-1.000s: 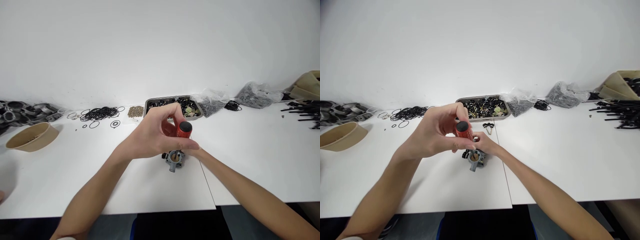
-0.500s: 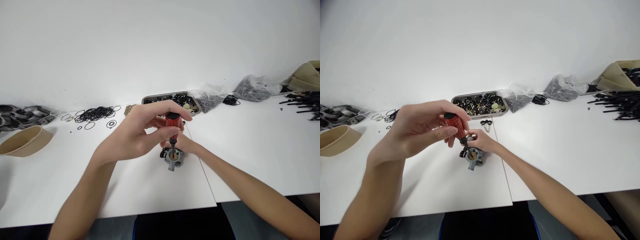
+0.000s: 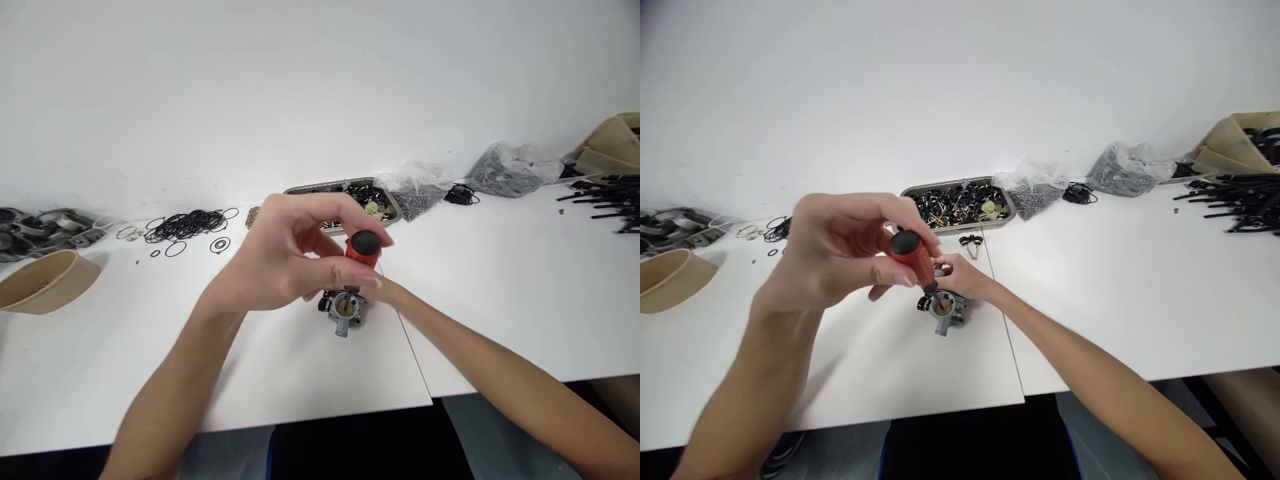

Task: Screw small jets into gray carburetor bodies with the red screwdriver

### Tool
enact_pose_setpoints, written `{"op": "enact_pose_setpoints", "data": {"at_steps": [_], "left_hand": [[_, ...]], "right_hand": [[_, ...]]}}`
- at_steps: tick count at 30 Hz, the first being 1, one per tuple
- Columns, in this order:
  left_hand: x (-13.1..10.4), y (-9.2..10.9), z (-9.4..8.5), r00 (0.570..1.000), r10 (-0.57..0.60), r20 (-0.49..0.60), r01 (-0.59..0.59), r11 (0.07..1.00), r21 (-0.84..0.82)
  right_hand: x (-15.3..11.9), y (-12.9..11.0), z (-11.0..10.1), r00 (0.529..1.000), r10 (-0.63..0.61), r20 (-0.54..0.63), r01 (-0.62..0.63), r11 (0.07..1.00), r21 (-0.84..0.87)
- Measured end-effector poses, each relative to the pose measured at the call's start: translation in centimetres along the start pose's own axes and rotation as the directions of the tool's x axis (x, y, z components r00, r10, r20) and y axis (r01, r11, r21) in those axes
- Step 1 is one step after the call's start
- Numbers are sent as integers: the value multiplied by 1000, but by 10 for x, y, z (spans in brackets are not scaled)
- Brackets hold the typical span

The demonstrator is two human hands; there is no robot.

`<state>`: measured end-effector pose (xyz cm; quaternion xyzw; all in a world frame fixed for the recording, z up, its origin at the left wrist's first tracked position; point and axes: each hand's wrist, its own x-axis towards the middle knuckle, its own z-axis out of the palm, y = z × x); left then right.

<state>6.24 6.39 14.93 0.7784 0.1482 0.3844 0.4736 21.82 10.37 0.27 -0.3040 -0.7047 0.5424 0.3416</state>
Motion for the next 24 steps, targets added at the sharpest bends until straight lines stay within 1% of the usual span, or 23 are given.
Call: {"op": "enact_pose_setpoints", "data": {"at_steps": [2, 3, 4, 7, 9, 11, 14, 17, 20, 22, 24], "left_hand": [[-2, 4, -5, 994, -12, 106, 13, 1000, -4], [-3, 5, -7, 990, -17, 141, 18, 1000, -5], [-4, 5, -9, 988, -19, 151, 20, 1000, -4], [-5, 4, -12, 993, -28, 111, 26, 1000, 16], [-5, 3, -12, 994, -21, 104, 17, 999, 38], [-4, 2, -11, 994, 0, 109, -9, 997, 83], [-2, 1, -5, 997, 41, 67, -51, 988, 147], [1, -4, 1, 995, 96, -21, -93, 986, 136], [3, -9, 0, 993, 92, -72, -85, 993, 87], [3, -10, -4, 997, 68, -45, -65, 996, 62], [1, -8, -8, 997, 71, 25, -73, 996, 47]], "right_hand": [[-1, 0, -1, 1000, 0, 13, 0, 1000, 5], [-1, 1, -1, 1000, -4, 19, 3, 1000, 11], [-1, 2, -2, 1000, -5, 26, 5, 1000, 16], [-1, 3, -2, 999, -7, 46, 5, 1000, 28], [-1, 4, -2, 998, -2, 56, 0, 1000, 28], [-1, 4, -2, 998, 11, 57, -12, 1000, 24], [-1, 4, -1, 999, 22, 34, -23, 1000, 19], [-1, 3, 0, 1000, 4, 9, -4, 1000, 16], [-1, 1, 1, 1000, -10, 0, 10, 1000, 20], [-1, 1, 2, 1000, -17, 14, 17, 999, 34], [-1, 1, 2, 999, -30, 32, 29, 998, 51]]}}
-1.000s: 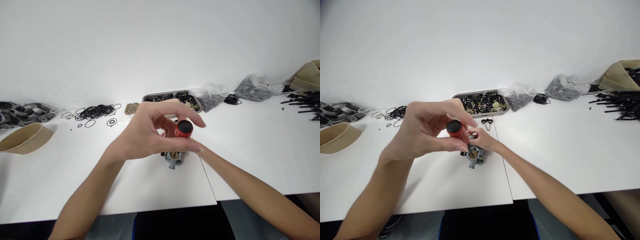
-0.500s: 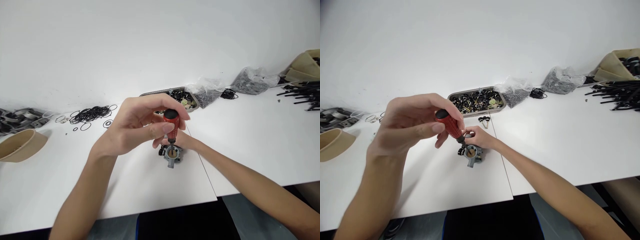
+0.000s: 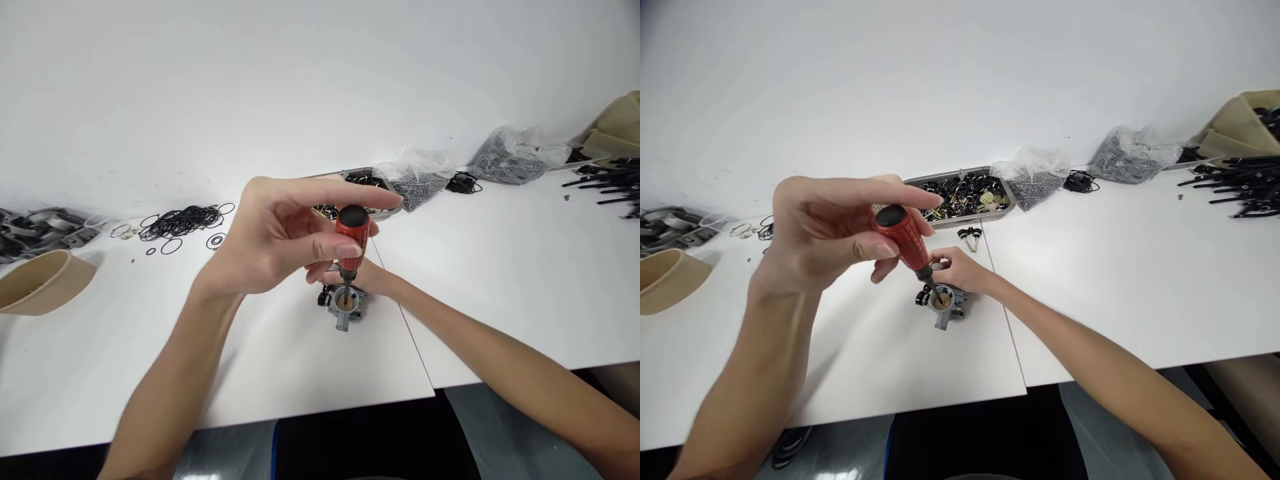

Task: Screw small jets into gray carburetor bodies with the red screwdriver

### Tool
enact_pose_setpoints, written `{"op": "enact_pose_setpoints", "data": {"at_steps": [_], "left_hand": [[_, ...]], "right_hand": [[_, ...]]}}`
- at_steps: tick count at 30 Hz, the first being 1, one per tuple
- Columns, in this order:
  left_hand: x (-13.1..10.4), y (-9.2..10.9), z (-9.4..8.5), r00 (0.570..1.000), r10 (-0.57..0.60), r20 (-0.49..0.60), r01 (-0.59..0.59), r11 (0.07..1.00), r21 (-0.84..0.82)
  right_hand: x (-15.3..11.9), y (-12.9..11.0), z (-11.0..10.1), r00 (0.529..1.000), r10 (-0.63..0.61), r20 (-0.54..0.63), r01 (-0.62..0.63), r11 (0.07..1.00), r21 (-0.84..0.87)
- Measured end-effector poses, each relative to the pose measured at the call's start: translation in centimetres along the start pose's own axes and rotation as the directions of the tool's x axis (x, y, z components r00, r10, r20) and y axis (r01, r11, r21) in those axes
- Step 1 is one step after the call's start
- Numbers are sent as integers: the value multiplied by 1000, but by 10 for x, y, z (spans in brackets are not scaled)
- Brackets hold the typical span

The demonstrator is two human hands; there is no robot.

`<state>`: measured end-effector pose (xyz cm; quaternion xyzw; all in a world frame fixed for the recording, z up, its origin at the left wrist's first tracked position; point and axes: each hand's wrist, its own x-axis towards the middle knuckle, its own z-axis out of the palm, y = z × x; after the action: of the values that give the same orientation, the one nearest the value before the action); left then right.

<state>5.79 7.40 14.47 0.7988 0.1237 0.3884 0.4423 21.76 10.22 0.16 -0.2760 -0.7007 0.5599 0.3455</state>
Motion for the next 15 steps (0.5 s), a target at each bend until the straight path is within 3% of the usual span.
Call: {"op": "enact_pose_setpoints", "data": {"at_steps": [2, 9, 15], "left_hand": [[-2, 3, -4, 999, -9, 46, 9, 1000, 3], [-2, 4, -7, 996, -90, 27, 90, 996, -18], [4, -7, 6, 992, 10, -124, -4, 999, 49]], "right_hand": [[0, 0, 0, 1000, -4, 9, 4, 1000, -4], [-1, -1, 1, 999, 44, -4, -44, 999, 26], [-2, -10, 2, 993, 110, -47, -113, 991, -66]]}}
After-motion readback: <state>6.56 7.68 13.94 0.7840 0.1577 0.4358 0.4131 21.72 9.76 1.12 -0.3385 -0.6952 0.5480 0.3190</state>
